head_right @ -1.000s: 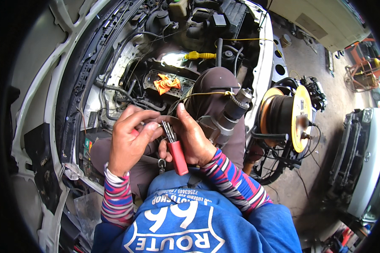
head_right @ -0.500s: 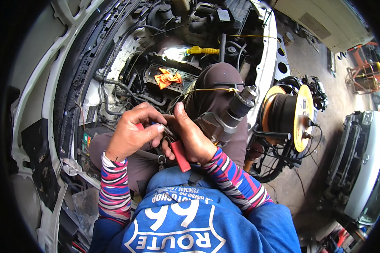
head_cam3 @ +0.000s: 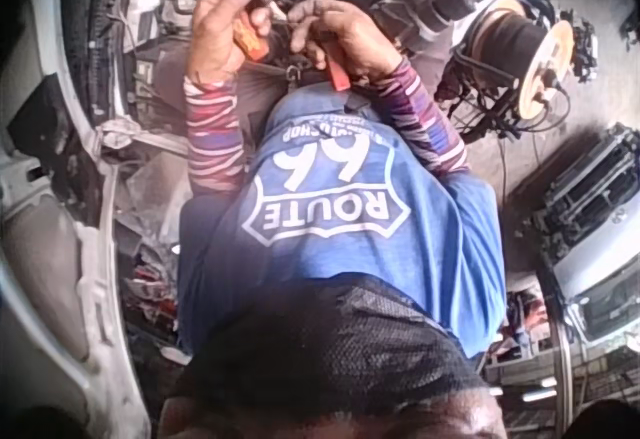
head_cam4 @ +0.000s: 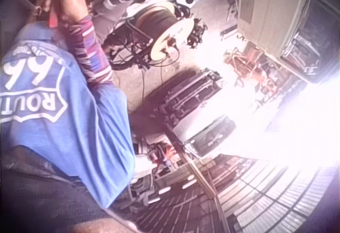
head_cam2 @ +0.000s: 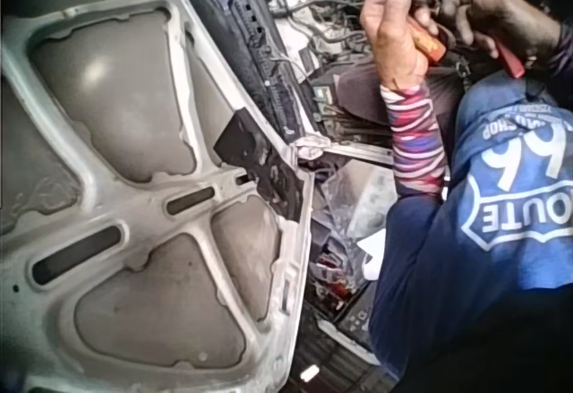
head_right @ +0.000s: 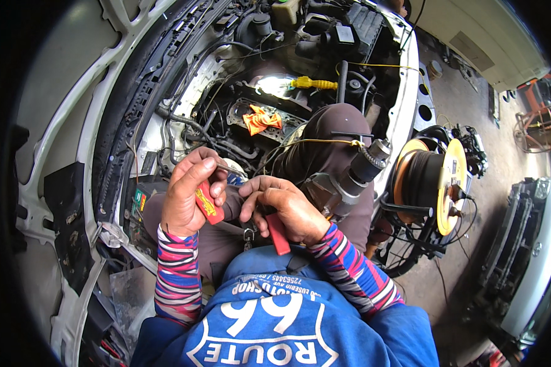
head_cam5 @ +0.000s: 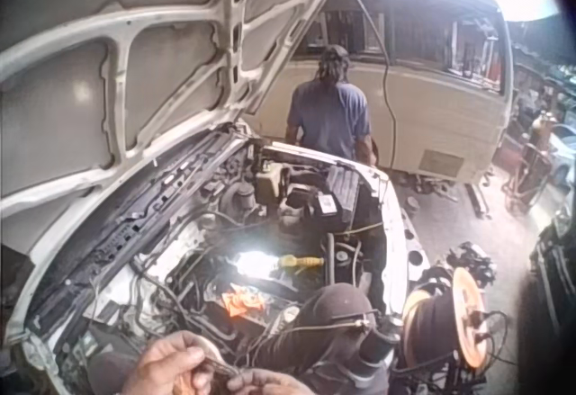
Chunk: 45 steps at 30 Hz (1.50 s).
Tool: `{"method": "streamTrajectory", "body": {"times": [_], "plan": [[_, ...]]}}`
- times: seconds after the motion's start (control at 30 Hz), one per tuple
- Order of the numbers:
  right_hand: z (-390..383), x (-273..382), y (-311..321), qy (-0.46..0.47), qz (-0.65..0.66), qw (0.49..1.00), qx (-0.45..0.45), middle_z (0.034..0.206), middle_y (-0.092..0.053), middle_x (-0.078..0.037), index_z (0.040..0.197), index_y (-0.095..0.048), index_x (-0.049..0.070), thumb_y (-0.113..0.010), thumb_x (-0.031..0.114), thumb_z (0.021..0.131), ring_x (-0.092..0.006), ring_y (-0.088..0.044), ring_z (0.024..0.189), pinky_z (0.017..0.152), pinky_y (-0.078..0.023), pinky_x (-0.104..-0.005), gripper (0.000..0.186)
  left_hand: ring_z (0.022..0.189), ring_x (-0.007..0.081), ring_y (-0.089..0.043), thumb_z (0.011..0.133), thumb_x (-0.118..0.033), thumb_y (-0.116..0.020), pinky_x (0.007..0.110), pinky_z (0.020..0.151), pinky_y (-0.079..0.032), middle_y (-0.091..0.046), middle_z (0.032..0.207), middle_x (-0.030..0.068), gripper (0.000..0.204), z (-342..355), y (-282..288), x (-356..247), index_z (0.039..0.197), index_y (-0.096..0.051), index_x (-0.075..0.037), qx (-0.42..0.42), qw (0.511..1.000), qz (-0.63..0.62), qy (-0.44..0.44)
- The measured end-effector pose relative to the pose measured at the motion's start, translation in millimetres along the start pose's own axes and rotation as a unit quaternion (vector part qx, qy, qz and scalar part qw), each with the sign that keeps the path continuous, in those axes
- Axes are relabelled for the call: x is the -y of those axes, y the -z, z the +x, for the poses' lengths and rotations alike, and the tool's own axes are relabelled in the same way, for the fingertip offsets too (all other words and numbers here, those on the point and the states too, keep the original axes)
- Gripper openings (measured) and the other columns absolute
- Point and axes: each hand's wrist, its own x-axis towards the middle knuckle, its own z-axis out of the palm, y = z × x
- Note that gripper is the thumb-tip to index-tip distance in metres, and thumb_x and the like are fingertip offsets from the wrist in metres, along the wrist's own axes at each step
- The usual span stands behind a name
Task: The person works inside the engine bay of a white car, handling small metal pins and a red plastic case. They use a hammer to tap a pin into a drill chuck, then place the drill into the engine compartment. The person continues to manipulate pins and tools while another worker stands nearby.
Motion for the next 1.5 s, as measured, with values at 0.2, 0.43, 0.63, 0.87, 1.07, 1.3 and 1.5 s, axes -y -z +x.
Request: {"method": "streamTrajectory", "body": {"times": [0.2, 0.43, 0.63, 0.87, 1.07, 1.3, 1.5], "plan": [[-2.7, -0.3, 0.0, 0.001, -0.07, 0.997, 0.016, 0.093, -0.067, -0.015, 0.132, -0.045, -0.002, -0.045, -0.001, 0.083, -0.0168, -0.058, 0.062, 0.056, -0.048, -0.0263, 0.05, 0.065, 0.0097, -0.052, 0.102, -0.023, -0.061, 0.027, 0.058, -0.047, -0.054, 0.079, -0.0001, 0.014, -3.4, -14.0, 20.5, 0.103, -0.056, -0.009, -0.162, 0.972, -0.081, -0.15], [2.1, -4.6, -2.0, 0.019, 0.011, 0.992, -0.124, 0.088, -0.061, -0.008, 0.128, -0.051, 0.002, -0.051, 0.015, 0.095, -0.0169, -0.058, 0.068, 0.062, -0.051, -0.031, 0.035, 0.067, 0.0106, -0.052, 0.104, -0.022, -0.057, 0.028, 0.059, -0.047, -0.056, 0.082, 0.0011, 0.012, -15.0, -17.7, 30.0, 0.106, -0.055, -0.011, -0.173, 0.957, -0.007, -0.233], [1.5, -16.1, -0.1, -0.051, -0.024, 0.996, -0.069, 0.098, -0.059, -0.008, 0.126, -0.048, 0.003, -0.052, 0.002, 0.086, -0.0196, -0.061, 0.081, 0.073, -0.054, -0.0338, 0.041, 0.061, 0.0087, -0.053, 0.105, -0.023, -0.057, 0.027, 0.056, -0.052, -0.056, 0.077, 0.0018, 0.016, -14.7, -33.6, 42.7, 0.106, -0.05, -0.008, -0.14, 0.958, 0.036, -0.247], [-4.4, -16.0, -0.3, -0.101, -0.082, 0.992, -0.006, 0.096, -0.064, -0.011, 0.125, -0.042, 0.002, -0.06, 0.002, 0.093, -0.021, -0.066, 0.078, 0.072, -0.057, -0.0338, 0.036, 0.06, 0.0116, -0.051, 0.104, -0.026, -0.057, 0.031, 0.054, -0.048, -0.052, 0.075, 0.0006, 0.015, 4.7, -20.7, 31.9, 0.102, -0.051, -0.013, -0.219, 0.951, -0.061, -0.21], [-9.8, -18.9, 1.0, -0.136, -0.072, 0.986, 0.06, 0.1, -0.066, -0.011, 0.12, -0.047, 0.002, -0.06, 0.009, 0.101, -0.0196, -0.07, 0.085, 0.076, -0.057, -0.033, 0.025, 0.059, 0.0117, -0.05, 0.103, -0.025, -0.056, 0.03, 0.052, -0.045, -0.051, 0.074, -0.0005, 0.012, 18.7, -15.6, 47.9, 0.098, -0.051, -0.016, -0.164, 0.974, -0.153, -0.043], [-7.9, -21.3, 3.4, -0.136, -0.141, 0.974, 0.111, 0.101, -0.066, -0.005, 0.12, -0.055, 0.0, -0.064, 0.014, 0.101, -0.0157, -0.069, 0.086, 0.078, -0.057, -0.0326, 0.026, 0.056, 0.0115, -0.051, 0.103, -0.024, -0.058, 0.028, 0.049, -0.045, -0.054, 0.074, 0.0006, 0.011, 14.8, -18.7, 62.2, 0.1, -0.053, -0.015, -0.122, 0.983, -0.129, -0.05], [-11.7, -14.4, 1.0, -0.158, -0.202, 0.964, 0.072, 0.094, -0.065, -0.004, 0.121, -0.051, 0.003, -0.062, 0.02, 0.102, -0.0101, -0.062, 0.067, 0.057, -0.05, -0.0241, 0.028, 0.06, 0.0104, -0.05, 0.104, -0.03, -0.056, 0.028, 0.054, -0.044, -0.05, 0.074, -0.0021, 0.015, 12.1, -15.6, 65.7, 0.099, -0.052, -0.017, -0.122, 0.986, -0.114, -0.018]]}}
